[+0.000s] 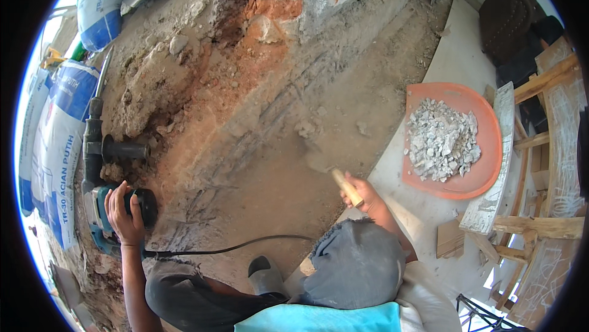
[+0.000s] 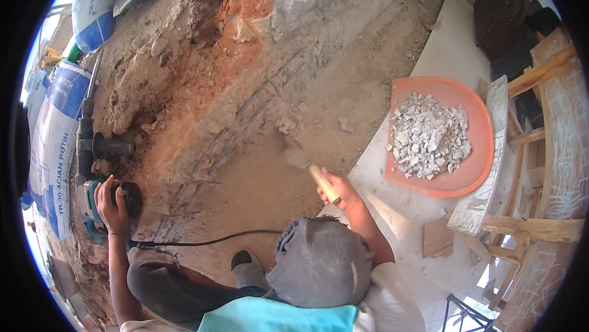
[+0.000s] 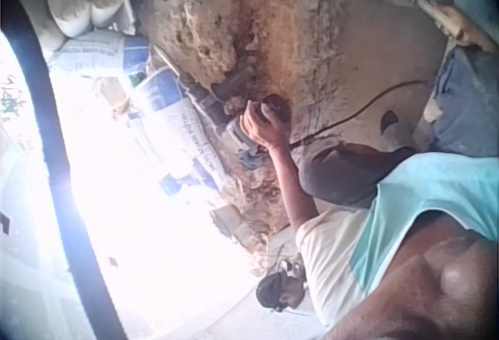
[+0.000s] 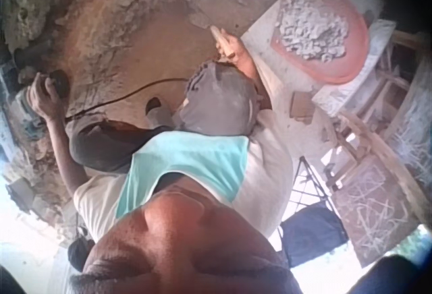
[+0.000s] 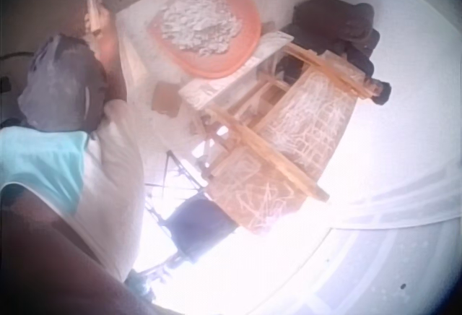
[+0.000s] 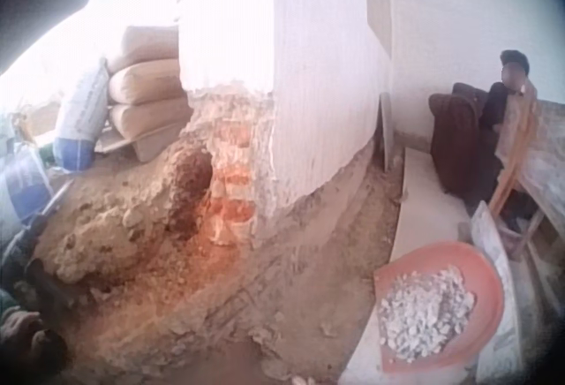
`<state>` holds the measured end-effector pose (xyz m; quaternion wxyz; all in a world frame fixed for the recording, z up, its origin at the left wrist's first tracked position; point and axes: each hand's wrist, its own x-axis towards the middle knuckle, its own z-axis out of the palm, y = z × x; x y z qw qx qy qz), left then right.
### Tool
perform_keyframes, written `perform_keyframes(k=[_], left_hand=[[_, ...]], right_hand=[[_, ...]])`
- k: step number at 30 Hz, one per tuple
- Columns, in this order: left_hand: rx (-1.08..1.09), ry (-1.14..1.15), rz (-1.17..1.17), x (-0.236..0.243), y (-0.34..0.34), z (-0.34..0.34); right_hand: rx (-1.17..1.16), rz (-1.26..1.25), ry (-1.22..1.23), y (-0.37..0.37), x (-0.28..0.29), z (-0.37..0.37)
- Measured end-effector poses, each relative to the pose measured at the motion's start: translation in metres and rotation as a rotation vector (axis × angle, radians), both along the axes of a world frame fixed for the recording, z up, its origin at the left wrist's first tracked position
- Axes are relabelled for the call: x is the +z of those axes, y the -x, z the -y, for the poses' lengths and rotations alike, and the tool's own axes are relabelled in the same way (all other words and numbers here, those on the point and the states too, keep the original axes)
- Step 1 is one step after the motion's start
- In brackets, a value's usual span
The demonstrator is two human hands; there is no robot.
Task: The person uses a trowel to move concrete debris into a basin and then operates a jackhammer to break up a floor surface near an exposed brick wall.
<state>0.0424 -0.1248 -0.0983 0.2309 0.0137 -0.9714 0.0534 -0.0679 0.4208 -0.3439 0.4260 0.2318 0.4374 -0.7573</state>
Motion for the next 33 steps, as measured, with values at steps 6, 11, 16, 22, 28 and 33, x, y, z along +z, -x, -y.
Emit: perform_keyframes(k=[6, 11, 16, 22, 28, 33], left_hand=[[-0.002, -0.002, 0.000, 0.000, -0.002, 0.001], [-0.002, 0.004, 0.002, -0.002, -0.003, 0.002], [-0.004, 0.004, 0.008, -0.002, -0.002, 0.004], [-0.002, 0.005, 0.001, -0.003, -0.002, 0.004], [-0.005, 0.020, 0.012, -0.002, -0.003, 0.005], [0.004, 0.008, 0.030, -0.002, -0.003, 0.005]], right_hand=[[-0.014, -0.115, -0.128, -0.012, 0.038, -0.029], [-0.094, -0.387, -0.719, -0.017, 0.078, -0.036], [-0.103, -0.652, -1.288, 0.002, 0.055, -0.041], [-0.110, -0.580, -1.250, 0.021, 0.050, -0.045], [-0.058, -0.703, -1.381, 0.011, 0.035, -0.050], [-0.036, -0.618, -1.241, 0.003, 0.023, -0.035]])
